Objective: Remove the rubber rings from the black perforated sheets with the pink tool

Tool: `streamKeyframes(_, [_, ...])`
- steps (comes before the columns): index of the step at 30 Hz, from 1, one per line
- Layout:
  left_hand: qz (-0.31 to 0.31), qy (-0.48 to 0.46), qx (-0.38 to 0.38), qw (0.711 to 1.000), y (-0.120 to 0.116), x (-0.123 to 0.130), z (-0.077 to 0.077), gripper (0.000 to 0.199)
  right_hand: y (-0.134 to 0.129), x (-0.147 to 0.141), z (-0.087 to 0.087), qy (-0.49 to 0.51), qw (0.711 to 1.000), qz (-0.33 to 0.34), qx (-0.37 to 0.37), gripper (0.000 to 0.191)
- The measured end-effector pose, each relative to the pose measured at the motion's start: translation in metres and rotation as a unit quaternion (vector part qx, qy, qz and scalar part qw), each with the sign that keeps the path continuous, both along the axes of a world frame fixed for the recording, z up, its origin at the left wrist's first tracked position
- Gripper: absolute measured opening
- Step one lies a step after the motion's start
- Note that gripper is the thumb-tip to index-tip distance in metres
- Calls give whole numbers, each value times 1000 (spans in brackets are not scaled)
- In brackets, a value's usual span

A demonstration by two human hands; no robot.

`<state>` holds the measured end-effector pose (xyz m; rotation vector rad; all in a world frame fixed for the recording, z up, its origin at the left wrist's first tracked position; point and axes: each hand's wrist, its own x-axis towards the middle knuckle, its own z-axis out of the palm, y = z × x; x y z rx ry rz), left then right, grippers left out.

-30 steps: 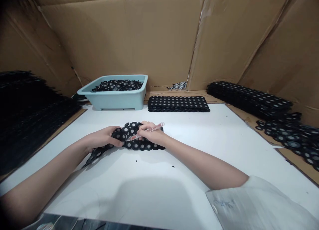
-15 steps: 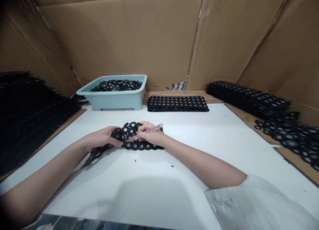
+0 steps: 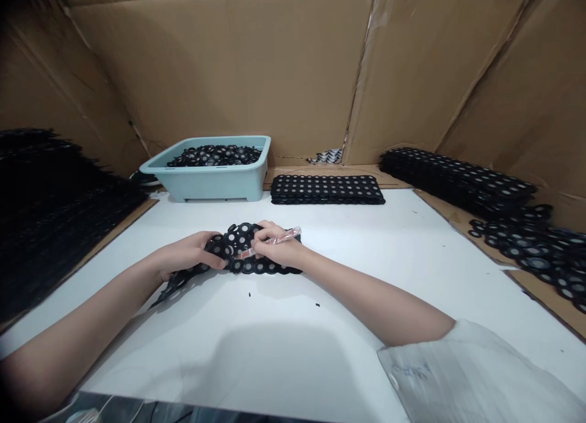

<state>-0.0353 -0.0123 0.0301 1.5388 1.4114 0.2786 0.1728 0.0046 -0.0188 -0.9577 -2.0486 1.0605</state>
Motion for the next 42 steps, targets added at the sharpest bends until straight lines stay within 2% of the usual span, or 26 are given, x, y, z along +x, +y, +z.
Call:
streamKeyframes(7, [0, -26, -23, 999, 3, -3, -3, 33, 7, 2, -1, 40, 998, 33, -35, 25])
streamKeyframes(14, [0, -25, -18, 1000, 1, 0, 1, 34, 2, 0, 1, -9, 1000, -3, -6, 24])
streamKeyframes(24, [-4, -12, -28, 1000, 0, 1, 3, 37, 1, 0, 1, -7, 1000, 3, -8, 23])
streamKeyframes(35, [33, -22, -21, 999, 1, 0, -4, 38, -6, -6, 2, -49, 997, -45, 47, 22])
streamKeyframes(42, [15, -43, -43, 998, 1, 1, -1, 34, 7, 1, -2, 38, 999, 15, -31, 25])
